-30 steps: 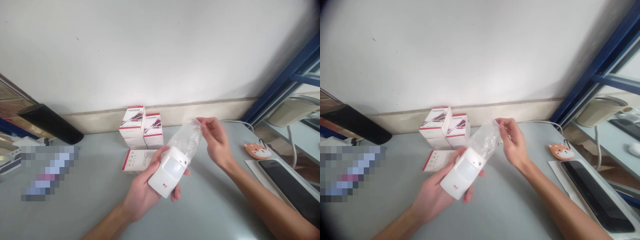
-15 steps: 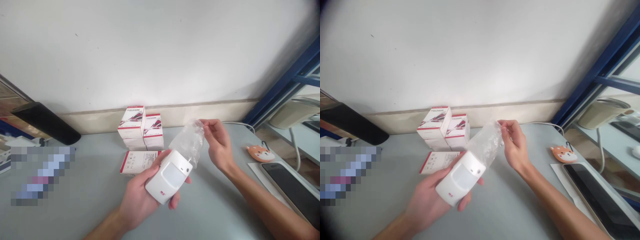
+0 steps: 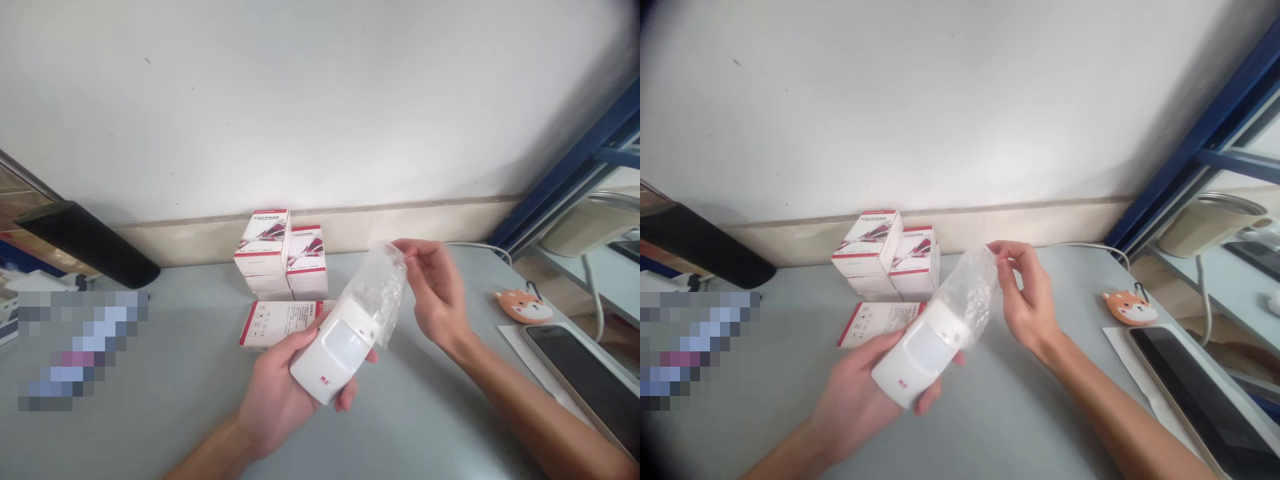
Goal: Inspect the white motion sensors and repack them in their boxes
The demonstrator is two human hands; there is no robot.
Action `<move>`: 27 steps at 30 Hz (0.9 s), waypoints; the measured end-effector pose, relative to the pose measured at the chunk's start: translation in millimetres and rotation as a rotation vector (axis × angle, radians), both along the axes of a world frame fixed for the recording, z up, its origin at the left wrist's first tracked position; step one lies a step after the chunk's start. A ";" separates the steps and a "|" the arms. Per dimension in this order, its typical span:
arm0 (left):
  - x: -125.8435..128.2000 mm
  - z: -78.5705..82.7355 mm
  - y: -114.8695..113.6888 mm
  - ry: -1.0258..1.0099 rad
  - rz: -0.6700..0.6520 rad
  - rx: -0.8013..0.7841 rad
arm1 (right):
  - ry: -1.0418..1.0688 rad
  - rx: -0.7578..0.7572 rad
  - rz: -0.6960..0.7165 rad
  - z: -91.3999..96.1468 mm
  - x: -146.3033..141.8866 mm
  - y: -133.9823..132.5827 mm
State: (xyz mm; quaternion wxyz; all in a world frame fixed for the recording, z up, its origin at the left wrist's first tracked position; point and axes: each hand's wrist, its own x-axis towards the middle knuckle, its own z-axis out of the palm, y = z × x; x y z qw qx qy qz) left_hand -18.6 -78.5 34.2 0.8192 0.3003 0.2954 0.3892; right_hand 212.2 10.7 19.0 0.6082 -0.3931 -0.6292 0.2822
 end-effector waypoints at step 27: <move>-1.3 5.7 -7.8 0.169 0.003 0.045 | 0.050 -0.501 0.437 13.7 11.6 11.5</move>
